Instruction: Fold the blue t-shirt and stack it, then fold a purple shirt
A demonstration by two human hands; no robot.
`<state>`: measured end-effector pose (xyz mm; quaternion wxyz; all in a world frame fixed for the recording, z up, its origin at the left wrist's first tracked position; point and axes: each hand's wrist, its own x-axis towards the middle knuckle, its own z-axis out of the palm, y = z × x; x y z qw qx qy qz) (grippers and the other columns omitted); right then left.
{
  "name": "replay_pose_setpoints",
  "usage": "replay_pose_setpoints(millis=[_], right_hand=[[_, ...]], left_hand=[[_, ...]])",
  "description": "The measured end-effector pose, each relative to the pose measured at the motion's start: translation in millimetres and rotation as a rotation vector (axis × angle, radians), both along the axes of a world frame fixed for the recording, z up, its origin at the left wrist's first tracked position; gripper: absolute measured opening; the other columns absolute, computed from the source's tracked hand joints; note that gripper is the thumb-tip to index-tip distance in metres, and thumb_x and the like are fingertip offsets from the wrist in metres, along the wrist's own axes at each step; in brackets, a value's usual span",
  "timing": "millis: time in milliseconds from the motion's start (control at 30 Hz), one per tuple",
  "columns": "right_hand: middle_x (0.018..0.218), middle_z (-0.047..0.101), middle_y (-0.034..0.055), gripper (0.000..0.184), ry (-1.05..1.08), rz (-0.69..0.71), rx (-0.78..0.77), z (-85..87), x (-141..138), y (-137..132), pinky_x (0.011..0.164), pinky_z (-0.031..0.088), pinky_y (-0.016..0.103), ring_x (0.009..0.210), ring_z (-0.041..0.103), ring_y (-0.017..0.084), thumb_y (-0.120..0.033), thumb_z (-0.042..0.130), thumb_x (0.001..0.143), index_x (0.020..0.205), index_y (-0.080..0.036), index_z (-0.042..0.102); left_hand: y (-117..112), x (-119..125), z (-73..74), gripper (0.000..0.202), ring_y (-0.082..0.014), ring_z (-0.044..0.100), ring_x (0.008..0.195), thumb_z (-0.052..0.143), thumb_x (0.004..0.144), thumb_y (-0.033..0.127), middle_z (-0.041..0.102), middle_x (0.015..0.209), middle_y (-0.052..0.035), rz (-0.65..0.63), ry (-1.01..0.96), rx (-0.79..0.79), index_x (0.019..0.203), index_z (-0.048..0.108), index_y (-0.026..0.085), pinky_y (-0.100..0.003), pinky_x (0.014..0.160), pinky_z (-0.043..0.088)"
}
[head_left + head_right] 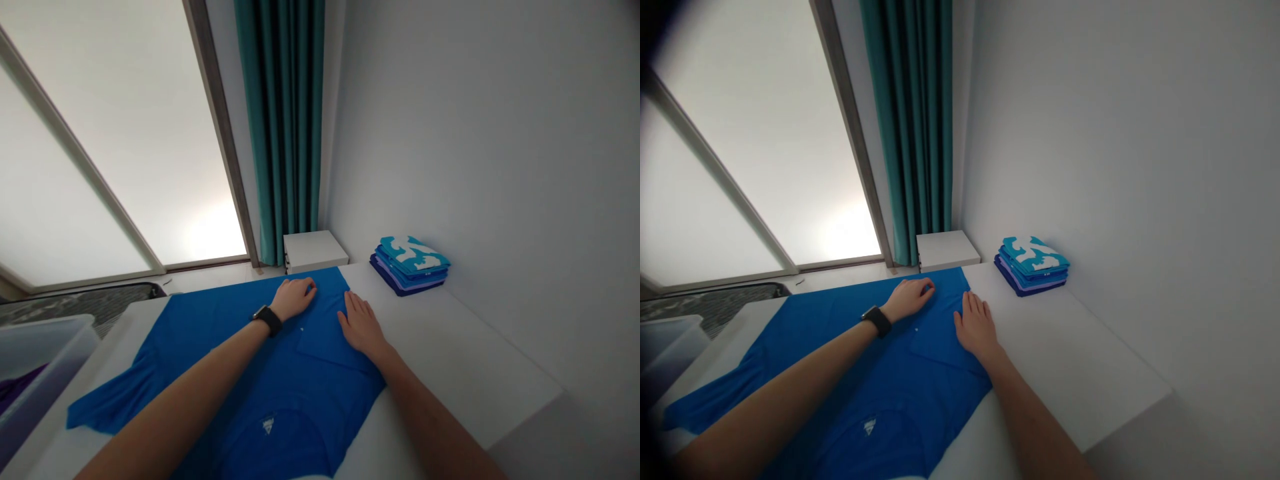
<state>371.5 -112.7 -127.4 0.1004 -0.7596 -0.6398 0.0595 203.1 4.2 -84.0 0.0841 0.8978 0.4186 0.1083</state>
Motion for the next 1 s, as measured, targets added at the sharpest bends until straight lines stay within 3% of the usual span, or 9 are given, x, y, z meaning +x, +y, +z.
replay_pose_setpoints(millis=[233, 533, 833, 1000], right_hand=[[0.158, 0.024, 0.0117, 0.062, -0.029, 0.005, -0.016, -0.5, -2.0, -1.9, 0.118, 0.01, 0.043, 0.146, 0.018, 0.024, -0.042, 0.023, 0.098, 0.151, -0.011, 0.027], [0.158, 0.023, 0.0121, 0.063, -0.021, 0.011, -0.022, -1.0, -1.9, -1.4, 0.118, 0.009, 0.044, 0.146, 0.018, 0.024, -0.043, 0.024, 0.098, 0.152, -0.011, 0.026], [0.158, 0.023, 0.0112, 0.064, -0.016, 0.011, -0.012, -2.7, -1.1, -2.1, 0.118, 0.008, 0.045, 0.146, 0.017, 0.024, -0.044, 0.023, 0.097, 0.151, -0.011, 0.027], [0.158, 0.024, 0.0119, 0.064, -0.018, 0.007, -0.007, -4.7, -1.5, -1.4, 0.118, 0.009, 0.047, 0.146, 0.018, 0.025, -0.044, 0.024, 0.097, 0.151, -0.01, 0.028]], left_hand=[[5.3, 23.4, -15.0, 0.025, -0.0241, 0.067, 0.09, 0.046, 0.092, 0.04, 0.072, 0.094, -0.0058, 0.001, 0.05, 0.01, 0.098, 0.062, 0.022, -0.037, 0.086, 0.042], [3.2, 20.9, -18.6, 0.019, -0.0214, 0.066, 0.092, 0.043, 0.095, 0.032, 0.07, 0.102, -0.0066, 0.023, 0.041, -0.006, 0.099, 0.058, 0.022, -0.031, 0.078, 0.046], [-0.3, 22.4, -22.1, 0.021, -0.0239, 0.064, 0.092, 0.037, 0.098, 0.028, 0.067, 0.103, -0.0102, 0.021, 0.047, 0.048, 0.102, 0.055, 0.018, -0.033, 0.075, 0.047], [-14.1, 21.2, -12.9, 0.029, -0.0267, 0.056, 0.111, 0.033, 0.098, 0.025, 0.062, 0.116, -0.0134, -0.011, 0.033, 0.13, 0.117, 0.054, 0.017, -0.04, 0.091, 0.044]])
